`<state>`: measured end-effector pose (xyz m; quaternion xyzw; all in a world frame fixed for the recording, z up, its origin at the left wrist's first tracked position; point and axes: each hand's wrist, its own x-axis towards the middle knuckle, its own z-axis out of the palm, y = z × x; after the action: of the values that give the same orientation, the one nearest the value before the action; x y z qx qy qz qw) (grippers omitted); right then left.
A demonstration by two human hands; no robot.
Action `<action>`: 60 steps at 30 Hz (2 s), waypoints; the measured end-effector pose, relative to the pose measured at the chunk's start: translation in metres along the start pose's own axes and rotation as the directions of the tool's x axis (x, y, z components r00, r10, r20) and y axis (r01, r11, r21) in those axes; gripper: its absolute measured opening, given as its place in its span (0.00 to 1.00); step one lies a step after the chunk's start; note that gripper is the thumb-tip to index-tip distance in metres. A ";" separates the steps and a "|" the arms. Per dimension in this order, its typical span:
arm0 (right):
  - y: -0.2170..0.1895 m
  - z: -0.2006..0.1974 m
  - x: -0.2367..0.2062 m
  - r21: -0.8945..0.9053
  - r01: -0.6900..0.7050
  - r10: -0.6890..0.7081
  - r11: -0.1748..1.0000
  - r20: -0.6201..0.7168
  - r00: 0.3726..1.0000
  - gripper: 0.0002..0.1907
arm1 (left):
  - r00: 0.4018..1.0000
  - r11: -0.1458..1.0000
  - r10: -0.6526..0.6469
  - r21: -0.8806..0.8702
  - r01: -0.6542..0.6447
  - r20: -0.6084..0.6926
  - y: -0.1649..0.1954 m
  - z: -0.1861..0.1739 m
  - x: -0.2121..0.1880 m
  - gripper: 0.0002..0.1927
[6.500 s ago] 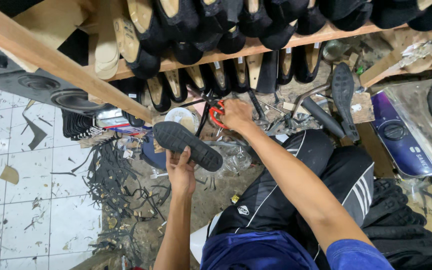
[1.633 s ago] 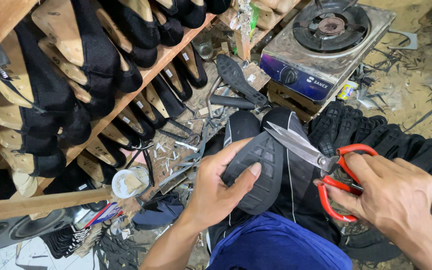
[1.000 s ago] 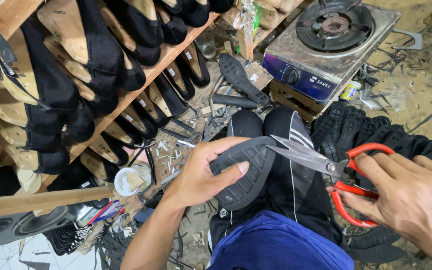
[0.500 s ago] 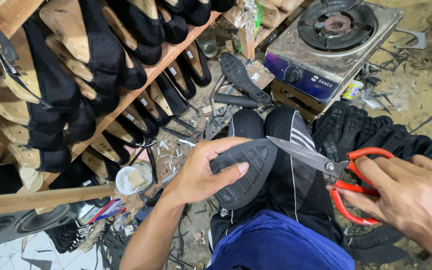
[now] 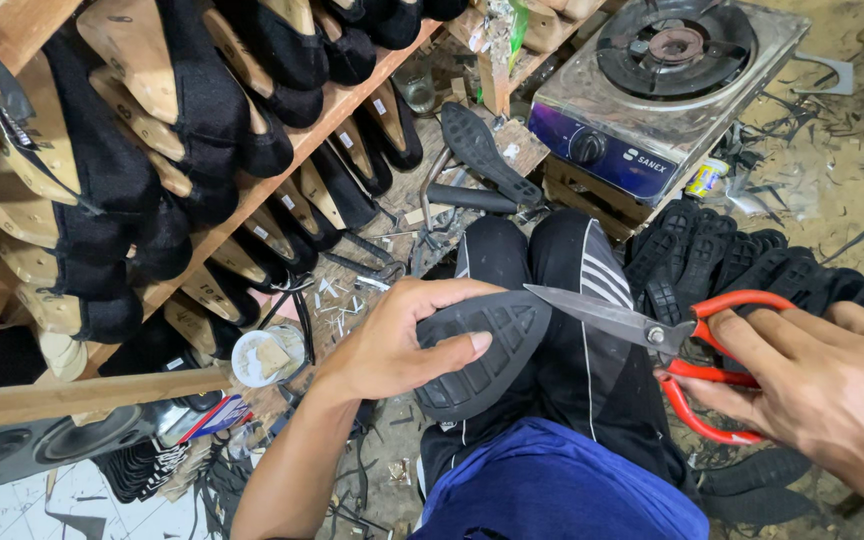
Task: The person removes the old sole from a black shoe, compares it with a new sole, and trims the new sole with scissors to fit. They then place the trimmed sole onto the shoe and press it into place.
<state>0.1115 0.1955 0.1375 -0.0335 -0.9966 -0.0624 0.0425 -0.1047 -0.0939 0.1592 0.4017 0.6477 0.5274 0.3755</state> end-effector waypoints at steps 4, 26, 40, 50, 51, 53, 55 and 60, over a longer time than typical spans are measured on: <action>0.002 0.004 -0.001 0.040 -0.033 0.035 0.999 -0.056 0.998 0.28 | 0.995 1.000 0.015 0.028 -0.012 -0.094 0.000 0.003 -0.001 0.20; -0.020 -0.003 0.010 0.114 -0.071 0.092 0.991 -0.193 0.977 0.30 | 0.931 0.987 0.061 -0.114 -0.109 -0.361 0.002 0.046 -0.001 0.19; -0.011 -0.014 0.007 0.017 -0.092 0.091 0.996 0.033 0.995 0.30 | 0.966 0.994 0.037 -0.090 -0.062 -0.256 -0.003 0.029 -0.002 0.19; -0.012 -0.014 0.007 -0.003 -0.095 0.095 0.995 0.026 0.995 0.32 | 0.966 0.994 0.036 -0.094 -0.062 -0.257 -0.002 0.031 -0.001 0.19; -0.012 -0.015 0.007 0.004 -0.072 0.072 0.997 0.033 0.997 0.30 | 0.966 0.994 0.042 -0.086 -0.066 -0.257 -0.002 0.030 -0.001 0.19; -0.010 -0.017 0.006 0.021 -0.025 0.024 0.999 0.045 0.999 0.28 | 0.968 0.997 0.046 -0.056 -0.061 -0.248 -0.003 0.028 -0.001 0.19; -0.010 -0.018 0.007 0.021 -0.066 0.066 0.998 0.026 0.998 0.28 | 0.968 0.997 0.048 -0.046 -0.061 -0.245 -0.003 0.027 -0.001 0.18; -0.012 -0.017 0.007 0.082 -0.051 0.058 0.995 -0.080 0.995 0.30 | 0.967 0.997 0.030 -0.058 -0.047 -0.253 -0.003 0.027 -0.001 0.19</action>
<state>0.1052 0.1820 0.1537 -0.0563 -0.9944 -0.0226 0.0863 -0.0798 -0.0848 0.1517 0.3319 0.6651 0.6016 0.2924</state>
